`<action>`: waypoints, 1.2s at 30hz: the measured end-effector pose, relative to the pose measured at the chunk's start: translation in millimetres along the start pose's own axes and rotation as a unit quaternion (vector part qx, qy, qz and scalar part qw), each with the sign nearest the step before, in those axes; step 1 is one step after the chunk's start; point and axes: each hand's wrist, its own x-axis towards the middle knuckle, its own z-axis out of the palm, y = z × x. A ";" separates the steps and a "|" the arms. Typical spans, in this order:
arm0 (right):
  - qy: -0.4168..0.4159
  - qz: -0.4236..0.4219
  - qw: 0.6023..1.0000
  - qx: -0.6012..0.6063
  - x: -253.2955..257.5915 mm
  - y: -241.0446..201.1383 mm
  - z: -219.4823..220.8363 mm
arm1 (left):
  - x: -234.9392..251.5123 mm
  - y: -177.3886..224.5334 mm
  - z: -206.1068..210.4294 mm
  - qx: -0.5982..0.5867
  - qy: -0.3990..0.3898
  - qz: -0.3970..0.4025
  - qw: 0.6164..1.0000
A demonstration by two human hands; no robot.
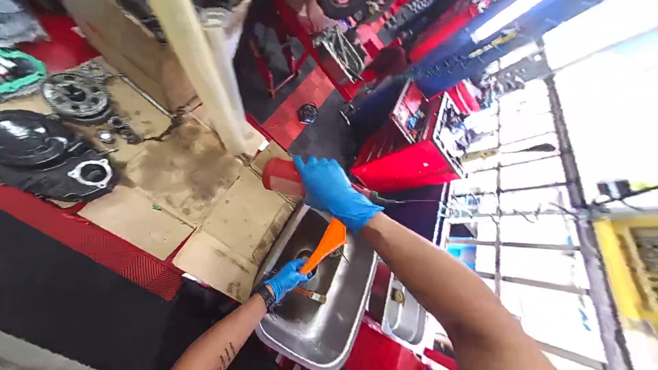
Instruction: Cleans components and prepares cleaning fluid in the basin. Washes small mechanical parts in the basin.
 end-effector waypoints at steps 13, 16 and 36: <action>0.595 0.089 0.472 0.644 -308.4 87.7 110.6 | 16.4 16.6 50.8 0.171 0.022 0.016 0.985; 0.609 0.107 0.458 0.639 -334.7 96.7 132.2 | 4.9 14.4 67.5 0.281 0.054 0.021 0.958; 0.621 0.053 0.435 0.650 -426.0 137.6 136.5 | 51.1 -0.5 130.6 0.140 -0.004 0.234 0.962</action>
